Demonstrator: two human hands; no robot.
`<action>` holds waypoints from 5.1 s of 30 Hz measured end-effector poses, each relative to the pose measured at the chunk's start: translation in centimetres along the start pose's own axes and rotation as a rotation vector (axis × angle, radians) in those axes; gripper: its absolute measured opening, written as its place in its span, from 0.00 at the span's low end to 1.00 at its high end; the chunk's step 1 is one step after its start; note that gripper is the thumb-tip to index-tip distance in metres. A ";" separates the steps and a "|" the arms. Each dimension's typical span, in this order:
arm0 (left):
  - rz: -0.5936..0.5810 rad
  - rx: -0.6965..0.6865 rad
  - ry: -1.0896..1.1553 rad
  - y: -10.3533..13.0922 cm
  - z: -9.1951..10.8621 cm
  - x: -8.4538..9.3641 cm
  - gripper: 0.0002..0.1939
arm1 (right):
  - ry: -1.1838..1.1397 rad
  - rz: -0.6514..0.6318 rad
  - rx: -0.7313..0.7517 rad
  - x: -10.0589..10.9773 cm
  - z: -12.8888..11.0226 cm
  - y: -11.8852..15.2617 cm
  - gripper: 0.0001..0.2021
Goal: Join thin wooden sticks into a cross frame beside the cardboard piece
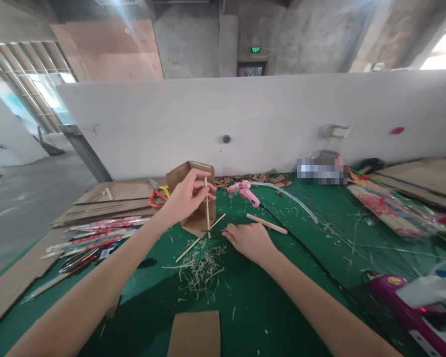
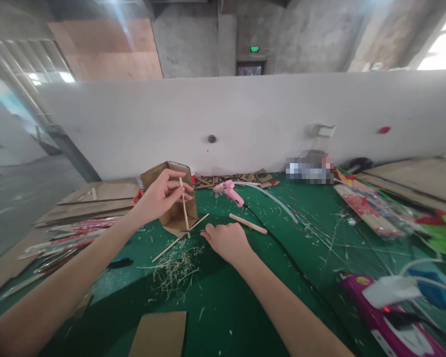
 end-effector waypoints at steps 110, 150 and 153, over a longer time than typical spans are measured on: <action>-0.076 -0.007 -0.001 0.0 0.4 0.1 0.13 | 0.048 -0.033 -0.038 1.1 0.4 -0.3 0.24; -0.063 -0.023 0.004 0.1 0.2 0.0 0.13 | 0.027 0.017 -0.027 0.1 0.6 -0.2 0.23; -0.071 -0.027 -0.001 0.1 0.2 -0.1 0.13 | 0.035 0.031 -0.056 0.1 0.7 -0.2 0.23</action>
Point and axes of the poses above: each hand's wrist, its own y-axis away from the middle knuckle, its own x-axis out of the back of the hand, z = x × y, the point moved 4 cm from there along -y, towards the middle knuckle, and after that the axes turned 9 degrees about -x, right-handed, at the moved point
